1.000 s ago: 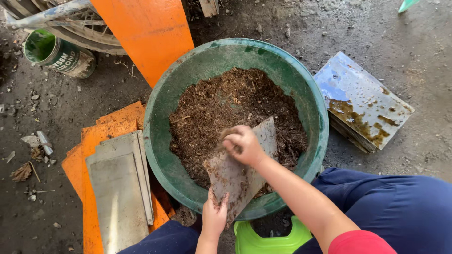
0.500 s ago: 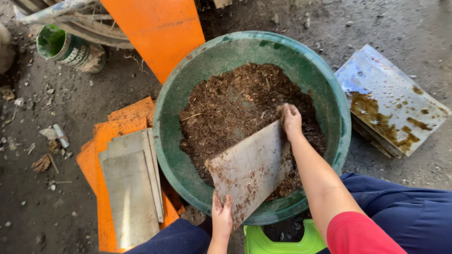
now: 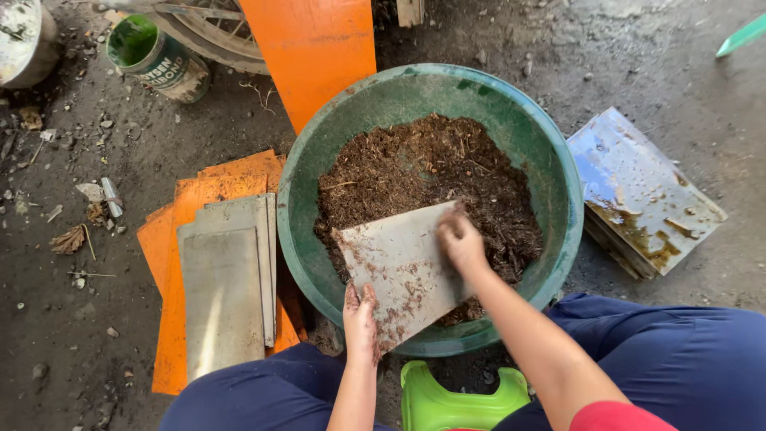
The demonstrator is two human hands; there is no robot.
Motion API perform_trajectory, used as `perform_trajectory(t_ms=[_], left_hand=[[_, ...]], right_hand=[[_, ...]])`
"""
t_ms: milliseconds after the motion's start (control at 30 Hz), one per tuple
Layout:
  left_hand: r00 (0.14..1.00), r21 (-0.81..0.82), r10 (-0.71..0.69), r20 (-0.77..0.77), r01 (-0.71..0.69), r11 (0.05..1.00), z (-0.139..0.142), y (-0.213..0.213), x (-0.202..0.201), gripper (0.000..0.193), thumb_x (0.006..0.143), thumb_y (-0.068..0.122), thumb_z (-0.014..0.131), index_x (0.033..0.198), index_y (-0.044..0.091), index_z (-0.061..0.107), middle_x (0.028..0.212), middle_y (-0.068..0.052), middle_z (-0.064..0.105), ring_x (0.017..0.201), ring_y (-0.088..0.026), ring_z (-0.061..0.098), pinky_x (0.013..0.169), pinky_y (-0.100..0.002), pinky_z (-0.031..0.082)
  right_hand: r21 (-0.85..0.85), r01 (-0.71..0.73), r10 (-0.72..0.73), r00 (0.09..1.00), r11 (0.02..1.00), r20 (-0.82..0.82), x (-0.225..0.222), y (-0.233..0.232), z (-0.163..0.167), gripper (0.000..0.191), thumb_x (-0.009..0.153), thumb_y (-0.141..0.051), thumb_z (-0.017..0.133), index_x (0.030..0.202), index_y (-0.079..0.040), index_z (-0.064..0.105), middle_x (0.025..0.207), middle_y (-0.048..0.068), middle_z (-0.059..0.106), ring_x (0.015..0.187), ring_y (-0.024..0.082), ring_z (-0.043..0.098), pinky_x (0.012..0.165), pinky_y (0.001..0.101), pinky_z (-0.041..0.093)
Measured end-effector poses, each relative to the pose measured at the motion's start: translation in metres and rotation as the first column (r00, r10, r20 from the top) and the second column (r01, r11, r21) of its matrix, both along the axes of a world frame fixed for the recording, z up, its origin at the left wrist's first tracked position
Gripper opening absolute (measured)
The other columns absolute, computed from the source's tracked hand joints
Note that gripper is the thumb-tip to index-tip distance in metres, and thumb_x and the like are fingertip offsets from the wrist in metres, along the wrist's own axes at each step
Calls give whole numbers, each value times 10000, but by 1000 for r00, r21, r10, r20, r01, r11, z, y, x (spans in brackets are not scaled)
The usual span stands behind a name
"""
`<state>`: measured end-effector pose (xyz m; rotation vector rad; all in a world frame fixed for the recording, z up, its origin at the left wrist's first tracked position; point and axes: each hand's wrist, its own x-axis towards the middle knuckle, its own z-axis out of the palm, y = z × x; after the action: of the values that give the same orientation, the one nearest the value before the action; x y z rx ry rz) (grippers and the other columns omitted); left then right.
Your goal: The person sits on a low stool and repeatedly scrubs rectangular metal sheets with soil from a green basin, flipping each sheet to clean both sides. The cleaned sheets are stacked to the right of the basin.
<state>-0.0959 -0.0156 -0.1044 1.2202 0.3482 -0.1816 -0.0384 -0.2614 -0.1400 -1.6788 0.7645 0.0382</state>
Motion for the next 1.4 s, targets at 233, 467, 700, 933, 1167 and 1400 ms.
perform_trajectory(t_ms=[233, 467, 700, 933, 1167, 1400], left_hand=[[991, -76, 133, -7, -133, 988, 23, -13, 8, 396, 1012, 220, 597, 1357, 28, 564, 1216, -96, 668, 1058, -201, 632, 919, -352, 517], [965, -173, 253, -60, -260, 950, 50, -6, 14, 427, 1028, 212, 560, 1406, 14, 539, 1253, -137, 654, 1067, -274, 637, 895, -419, 537], [984, -4, 147, 104, -147, 989, 105, 0, 8, 593, 919, 36, 601, 1489, 43, 435, 1379, -115, 590, 1152, -234, 602, 947, -373, 514], [983, 105, 87, 161, -104, 989, 128, 18, 4, 623, 895, 15, 618, 1497, 19, 459, 1324, -121, 623, 1101, -215, 618, 931, -366, 509], [981, 169, 52, 186, -84, 982, 107, 62, 12, 504, 935, 57, 637, 1417, -65, 553, 1255, -117, 670, 1065, -221, 633, 914, -368, 519], [987, 372, -37, 153, -23, 928, 135, 76, 37, 614, 882, 65, 664, 1477, -8, 532, 1325, -110, 656, 1139, -214, 623, 955, -356, 501]], right_hand=[[197, -252, 153, 899, 948, 411, -60, 123, 75, 318, 974, -316, 658, 1163, -66, 711, 1149, 110, 735, 1053, 247, 695, 941, 354, 569], [-576, -209, 574, 578, 791, 579, -101, 102, 114, 241, 845, -190, 792, 1073, -129, 740, 1149, 82, 722, 1090, 291, 689, 998, 445, 524], [-579, 62, 372, 709, 813, 599, -50, -15, 54, 112, 1008, -223, 668, 1052, -162, 751, 1123, 26, 762, 1111, 253, 677, 1050, 452, 489], [-306, 257, -134, 919, 917, 370, -23, -79, 12, 313, 996, -348, 641, 1167, -95, 708, 1275, 90, 675, 1238, 288, 626, 1060, 425, 505], [639, 590, -593, 766, 494, -249, -23, -94, 11, 706, 954, -584, 700, 1502, -244, 414, 1526, 51, 409, 1372, 296, 409, 1167, 602, 295], [803, 162, -223, 974, 573, -37, -23, -91, 26, 731, 778, -629, 761, 1352, -187, 663, 1586, 128, 540, 1487, 348, 463, 1138, 557, 371]])
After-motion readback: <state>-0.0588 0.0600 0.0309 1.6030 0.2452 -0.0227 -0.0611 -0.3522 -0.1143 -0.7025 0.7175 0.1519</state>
